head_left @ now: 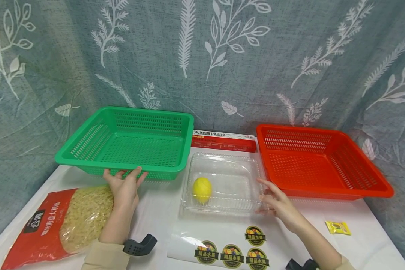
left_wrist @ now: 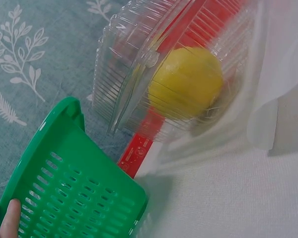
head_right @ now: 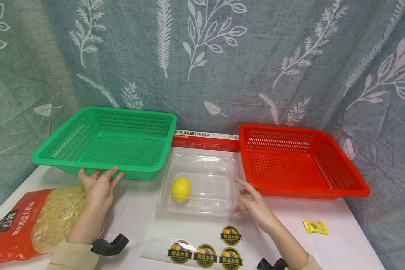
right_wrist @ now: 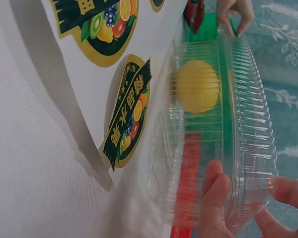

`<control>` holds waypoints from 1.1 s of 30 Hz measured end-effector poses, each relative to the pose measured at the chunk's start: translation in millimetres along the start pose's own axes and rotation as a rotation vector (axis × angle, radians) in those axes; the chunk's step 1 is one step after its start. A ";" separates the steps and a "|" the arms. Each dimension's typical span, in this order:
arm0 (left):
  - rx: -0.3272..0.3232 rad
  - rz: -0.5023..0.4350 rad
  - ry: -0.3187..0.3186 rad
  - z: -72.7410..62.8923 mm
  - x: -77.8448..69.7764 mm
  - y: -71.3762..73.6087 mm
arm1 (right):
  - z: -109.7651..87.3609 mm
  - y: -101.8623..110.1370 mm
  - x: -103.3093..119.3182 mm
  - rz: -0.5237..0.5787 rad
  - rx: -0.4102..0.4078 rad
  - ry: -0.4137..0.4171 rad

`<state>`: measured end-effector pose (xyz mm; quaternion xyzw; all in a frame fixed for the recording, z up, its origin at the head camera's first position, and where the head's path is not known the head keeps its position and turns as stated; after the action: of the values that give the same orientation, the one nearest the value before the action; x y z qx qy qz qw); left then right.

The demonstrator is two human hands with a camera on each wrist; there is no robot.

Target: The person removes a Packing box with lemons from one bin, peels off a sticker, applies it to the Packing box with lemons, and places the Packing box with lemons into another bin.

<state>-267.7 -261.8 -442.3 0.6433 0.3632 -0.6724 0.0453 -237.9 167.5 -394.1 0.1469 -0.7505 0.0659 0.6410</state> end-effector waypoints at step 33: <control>0.163 0.195 0.348 -62.8 -36.2 -36.7 | -27.0 8.9 10.2 -0.243 0.197 0.146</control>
<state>-228.7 -215.4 -388.2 0.7833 0.2458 -0.5709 -0.0054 -216.6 182.3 -378.8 0.2935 -0.6687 0.0714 0.6794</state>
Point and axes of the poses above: each hand's wrist, its own z-axis towards the middle knuckle, its own y-axis out of the back of the hand, x = y × z, the point moved 9 cm from there along z, towards the middle knuckle, and after that the axes turned 5 degrees about z, right-handed, at the moved point
